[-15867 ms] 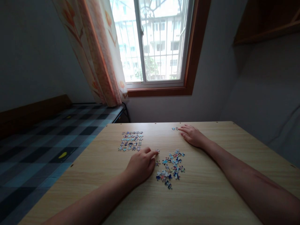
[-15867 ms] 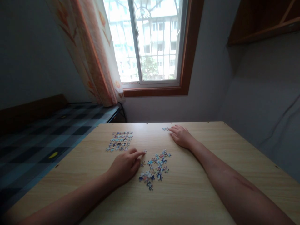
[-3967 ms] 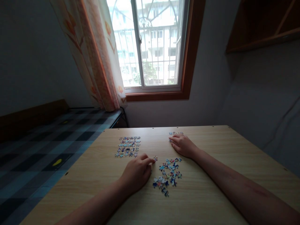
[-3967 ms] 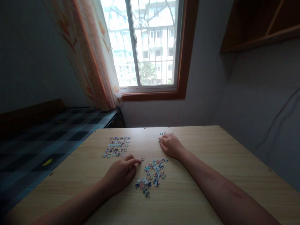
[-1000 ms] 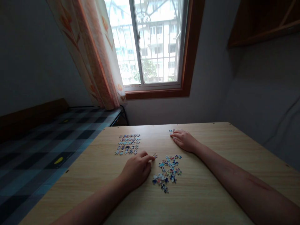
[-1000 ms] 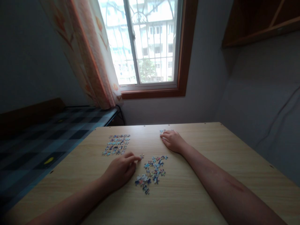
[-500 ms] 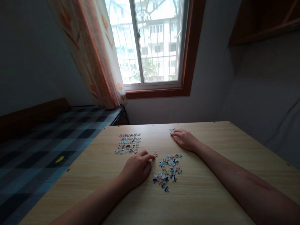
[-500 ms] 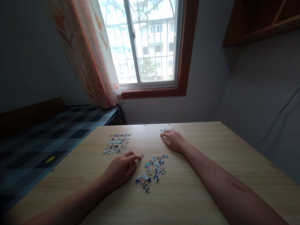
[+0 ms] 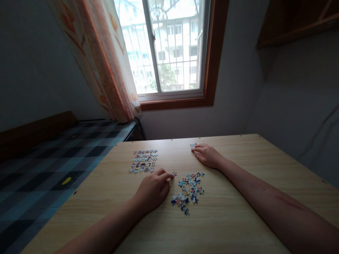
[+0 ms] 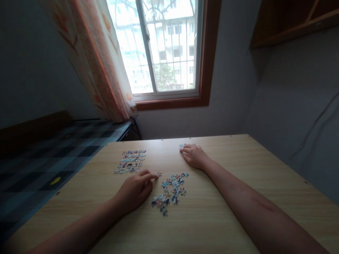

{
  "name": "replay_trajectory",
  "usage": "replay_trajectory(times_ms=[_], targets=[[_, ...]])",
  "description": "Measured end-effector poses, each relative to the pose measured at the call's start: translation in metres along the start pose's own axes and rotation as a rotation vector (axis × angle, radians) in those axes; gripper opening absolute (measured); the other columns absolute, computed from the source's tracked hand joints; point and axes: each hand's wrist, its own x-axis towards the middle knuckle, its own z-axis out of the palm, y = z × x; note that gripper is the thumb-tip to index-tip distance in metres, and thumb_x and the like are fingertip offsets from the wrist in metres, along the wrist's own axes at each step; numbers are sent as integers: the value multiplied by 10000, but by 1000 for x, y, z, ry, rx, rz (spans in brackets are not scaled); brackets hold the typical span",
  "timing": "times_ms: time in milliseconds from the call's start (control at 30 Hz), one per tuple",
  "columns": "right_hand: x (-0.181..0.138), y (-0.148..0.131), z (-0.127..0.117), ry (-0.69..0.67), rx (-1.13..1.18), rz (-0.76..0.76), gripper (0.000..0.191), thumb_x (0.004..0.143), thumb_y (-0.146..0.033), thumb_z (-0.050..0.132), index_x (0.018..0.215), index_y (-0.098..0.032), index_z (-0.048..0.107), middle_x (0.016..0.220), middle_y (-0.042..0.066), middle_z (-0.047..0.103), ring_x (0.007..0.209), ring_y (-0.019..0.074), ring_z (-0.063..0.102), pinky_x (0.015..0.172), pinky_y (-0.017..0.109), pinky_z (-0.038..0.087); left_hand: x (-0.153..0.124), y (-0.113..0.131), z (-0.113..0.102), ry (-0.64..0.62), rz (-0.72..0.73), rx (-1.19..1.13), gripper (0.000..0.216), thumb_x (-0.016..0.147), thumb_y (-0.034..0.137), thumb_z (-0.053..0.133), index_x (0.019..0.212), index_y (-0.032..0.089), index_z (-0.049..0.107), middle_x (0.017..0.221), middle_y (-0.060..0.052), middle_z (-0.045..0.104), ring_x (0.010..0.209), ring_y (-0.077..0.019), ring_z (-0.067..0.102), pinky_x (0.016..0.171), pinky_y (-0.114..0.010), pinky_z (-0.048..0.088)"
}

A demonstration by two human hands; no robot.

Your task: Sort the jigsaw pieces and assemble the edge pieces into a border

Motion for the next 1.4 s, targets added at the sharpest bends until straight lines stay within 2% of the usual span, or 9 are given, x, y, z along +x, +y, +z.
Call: replay_trajectory(times_ms=[733,867,1000,1100,1233,1400], targets=[[-1,0,1,34,18,-17,350,931,-295,534,1226,-244,715,1292,100,689,1220,254,619,1068,431,462,0,0,0,8,-2,8,330,919,215,474,1117,254,735,1050,-61,702,853,-196,669,781,-326,522],[0,1,2,124,-9,34,388,892,-252,557,1256,-244,689,1308,86,679,1256,272,576,1109,470,404,0,1,0,9,-8,2,330,918,206,474,1111,257,736,1049,-59,703,860,-198,671,783,-325,518],[0,6,3,265,-40,172,421,891,-240,534,1294,-225,655,1326,99,668,1302,302,526,1132,519,345,-1,1,1,7,-9,7,333,920,203,468,1118,248,732,1049,-60,701,867,-201,673,783,-328,515],[0,11,2,311,-57,254,416,888,-242,528,1278,-219,670,1320,99,667,1328,318,496,1138,529,329,0,0,1,5,-4,14,336,925,204,464,1129,246,728,1048,-61,698,870,-197,673,789,-321,513],[0,12,2,269,-72,282,342,878,-232,544,1148,-261,752,1335,80,649,1350,315,467,1148,529,318,-1,-2,3,7,1,20,335,925,208,469,1136,255,725,1053,-58,695,865,-196,672,788,-323,513],[0,8,5,144,-94,226,316,892,-253,567,1130,-294,770,1437,79,574,1422,318,387,1168,563,265,-1,-1,3,2,-6,23,332,920,206,471,1126,253,727,1055,-57,699,847,-196,670,785,-329,513]])
